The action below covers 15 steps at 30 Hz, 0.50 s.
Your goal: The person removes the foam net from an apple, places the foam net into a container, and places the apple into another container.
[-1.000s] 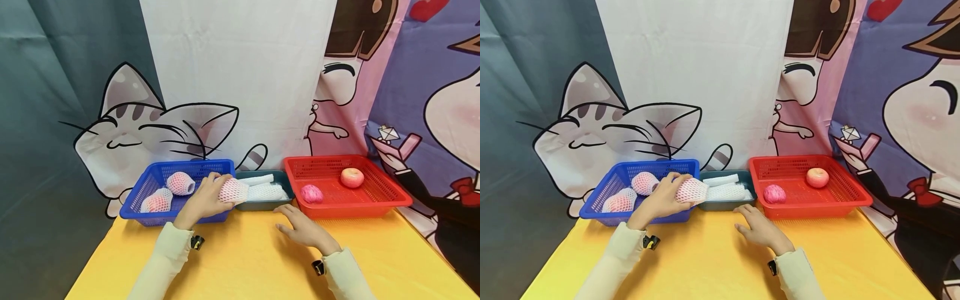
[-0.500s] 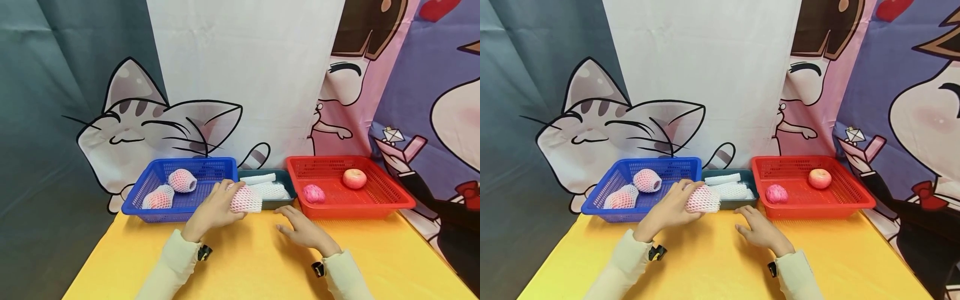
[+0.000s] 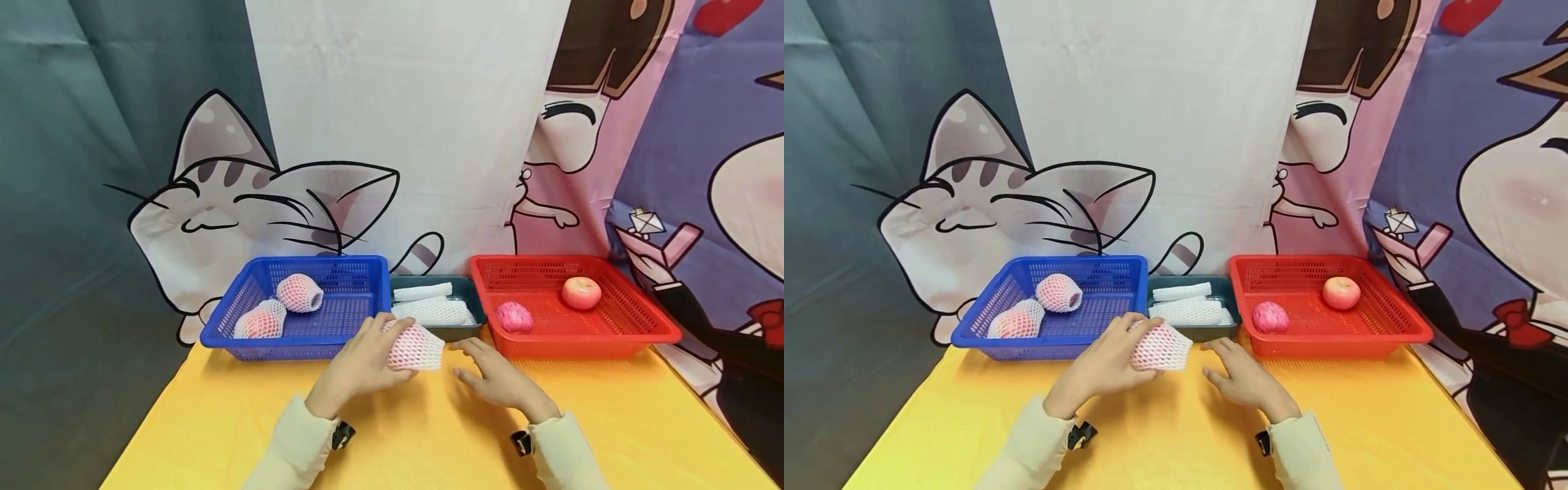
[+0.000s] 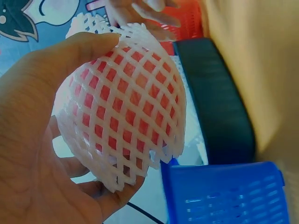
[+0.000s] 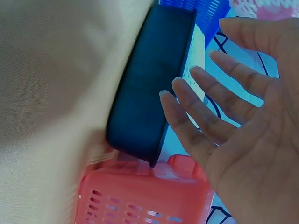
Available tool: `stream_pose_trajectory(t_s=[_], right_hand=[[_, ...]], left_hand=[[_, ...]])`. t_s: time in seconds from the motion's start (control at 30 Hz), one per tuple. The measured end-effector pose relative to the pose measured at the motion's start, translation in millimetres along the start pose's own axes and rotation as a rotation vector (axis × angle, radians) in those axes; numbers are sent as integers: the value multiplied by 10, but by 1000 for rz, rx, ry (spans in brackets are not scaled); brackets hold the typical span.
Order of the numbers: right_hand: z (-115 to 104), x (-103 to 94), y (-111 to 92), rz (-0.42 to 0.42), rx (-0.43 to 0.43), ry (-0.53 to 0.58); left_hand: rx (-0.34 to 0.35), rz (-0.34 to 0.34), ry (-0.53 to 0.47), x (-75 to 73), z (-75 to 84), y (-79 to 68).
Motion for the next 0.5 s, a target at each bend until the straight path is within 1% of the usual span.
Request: stream_pose_trajectory(t_s=[0.23,0.33,0.5], right_hand=[[-5,14,-21,3,-29,0],[-10,21,-26,-10,-24,5],[-9,23,-51,-26,-12,19]], left_hand=[[-13,-17,27,167,11,-50],[-14,-29,42,222,30,-55],[-9,-76,64,325,115,-89]])
Point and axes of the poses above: each hand's wrist, its own y-axis towards the middle knuckle, its own x-axis out of the palm, z = x × y, the point moved 3 cm from there along y, towards the middle knuckle, and after that the axes turned 15 degrees about y, right-handed, at the moved point
